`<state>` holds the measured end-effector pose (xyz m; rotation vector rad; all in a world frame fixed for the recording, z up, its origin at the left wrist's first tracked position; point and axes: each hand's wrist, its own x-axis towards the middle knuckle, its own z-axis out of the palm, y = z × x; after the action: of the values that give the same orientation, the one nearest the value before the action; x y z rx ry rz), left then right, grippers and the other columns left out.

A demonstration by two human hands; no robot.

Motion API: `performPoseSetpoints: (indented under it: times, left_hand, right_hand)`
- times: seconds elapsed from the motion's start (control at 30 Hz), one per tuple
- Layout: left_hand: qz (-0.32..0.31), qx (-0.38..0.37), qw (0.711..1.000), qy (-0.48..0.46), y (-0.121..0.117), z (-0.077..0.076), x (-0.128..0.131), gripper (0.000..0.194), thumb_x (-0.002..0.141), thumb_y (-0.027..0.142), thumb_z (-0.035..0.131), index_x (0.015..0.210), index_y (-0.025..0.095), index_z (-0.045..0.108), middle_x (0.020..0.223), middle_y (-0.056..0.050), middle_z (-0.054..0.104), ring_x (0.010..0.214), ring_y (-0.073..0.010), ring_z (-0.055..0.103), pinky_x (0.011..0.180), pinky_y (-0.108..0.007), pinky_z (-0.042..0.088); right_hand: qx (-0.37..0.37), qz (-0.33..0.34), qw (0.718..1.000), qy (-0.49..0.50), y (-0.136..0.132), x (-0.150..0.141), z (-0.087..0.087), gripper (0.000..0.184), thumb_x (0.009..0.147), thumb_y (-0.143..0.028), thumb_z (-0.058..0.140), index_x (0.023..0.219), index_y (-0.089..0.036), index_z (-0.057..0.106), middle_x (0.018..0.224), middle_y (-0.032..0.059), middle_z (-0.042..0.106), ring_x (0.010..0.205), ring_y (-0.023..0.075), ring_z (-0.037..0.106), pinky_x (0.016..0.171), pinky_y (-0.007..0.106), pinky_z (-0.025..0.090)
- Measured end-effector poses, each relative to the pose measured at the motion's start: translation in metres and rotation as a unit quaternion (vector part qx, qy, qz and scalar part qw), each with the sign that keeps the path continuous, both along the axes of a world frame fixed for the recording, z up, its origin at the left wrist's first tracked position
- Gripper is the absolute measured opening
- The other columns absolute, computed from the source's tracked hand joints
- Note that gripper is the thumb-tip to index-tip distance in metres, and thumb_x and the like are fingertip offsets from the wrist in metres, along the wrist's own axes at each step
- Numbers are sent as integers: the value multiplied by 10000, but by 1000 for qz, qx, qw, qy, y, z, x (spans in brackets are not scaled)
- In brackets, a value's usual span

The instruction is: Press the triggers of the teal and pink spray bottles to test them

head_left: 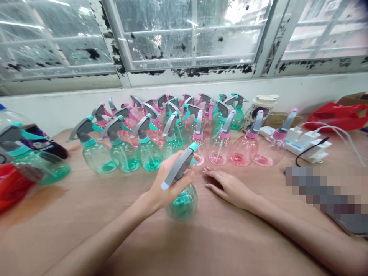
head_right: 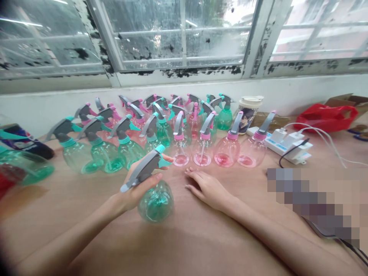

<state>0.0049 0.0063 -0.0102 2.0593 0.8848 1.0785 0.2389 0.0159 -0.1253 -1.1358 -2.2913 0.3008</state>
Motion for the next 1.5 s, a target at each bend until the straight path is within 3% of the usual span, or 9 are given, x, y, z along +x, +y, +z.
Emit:
performPoseSetpoints:
  times: [0.17, 0.37, 0.5, 0.7, 1.13, 1.23, 1.5]
  left_hand:
    - [6, 10, 1000, 3, -4, 1, 3, 223, 846, 249, 536, 1053, 223, 614, 933, -37, 622, 694, -152, 561, 678, -300, 482]
    - [61, 33, 998, 11, -5, -1, 6, 186, 849, 250, 511, 1022, 208, 563, 818, -14, 596, 706, -165, 580, 664, -305, 461]
    - [56, 33, 998, 11, -5, -1, 6, 126, 847, 256, 500, 959, 211, 535, 756, 9, 562, 656, -155, 562, 619, -297, 429]
    - [54, 22, 998, 17, -5, 0, 6, 192, 840, 254, 506, 1024, 211, 545, 777, 8, 570, 626, -143, 541, 619, -294, 432]
    - [28, 14, 999, 29, 0, 4, 3, 80, 767, 252, 517, 832, 220, 551, 707, 6, 534, 570, -138, 466, 550, -289, 400]
    - [13, 3, 1000, 23, -1, 5, 2, 79, 784, 268, 519, 833, 215, 553, 734, -5, 548, 610, -152, 509, 579, -298, 421]
    - [19, 17, 999, 20, -2, 3, 3, 217, 801, 276, 520, 996, 224, 599, 689, 18, 515, 528, -133, 424, 546, -288, 389]
  right_hand:
    - [-11, 4, 1000, 7, 0, 1, 1, 375, 965, -339, 513, 1316, -209, 536, 1335, 135, 620, 1247, 291, 573, 1030, 508, 479]
    - [-18, 12, 1000, 7, 0, 1, 2, 357, 966, -331, 512, 1302, -215, 541, 1340, 123, 618, 1262, 286, 560, 1034, 493, 478]
    - [-19, 11, 1000, 4, -1, 2, 2, 358, 968, -334, 511, 1302, -209, 537, 1354, 124, 608, 1277, 285, 546, 1043, 489, 471]
    - [-16, 20, 1000, 7, -1, 2, 2, 340, 977, -311, 499, 1294, -215, 576, 1363, 119, 603, 1295, 285, 532, 1050, 496, 467]
    - [-3, 29, 1000, 9, -2, 2, 2, 337, 978, -299, 499, 1284, -247, 630, 1395, 100, 580, 1316, 283, 512, 1070, 496, 456]
    - [-3, 33, 999, 5, -1, 3, 2, 341, 978, -302, 502, 1291, -249, 625, 1399, 98, 577, 1323, 282, 504, 1072, 491, 457]
    - [-10, 29, 1000, 3, -3, 3, 2, 372, 982, -346, 500, 1328, -249, 596, 1434, 102, 540, 1342, 291, 480, 1081, 512, 441]
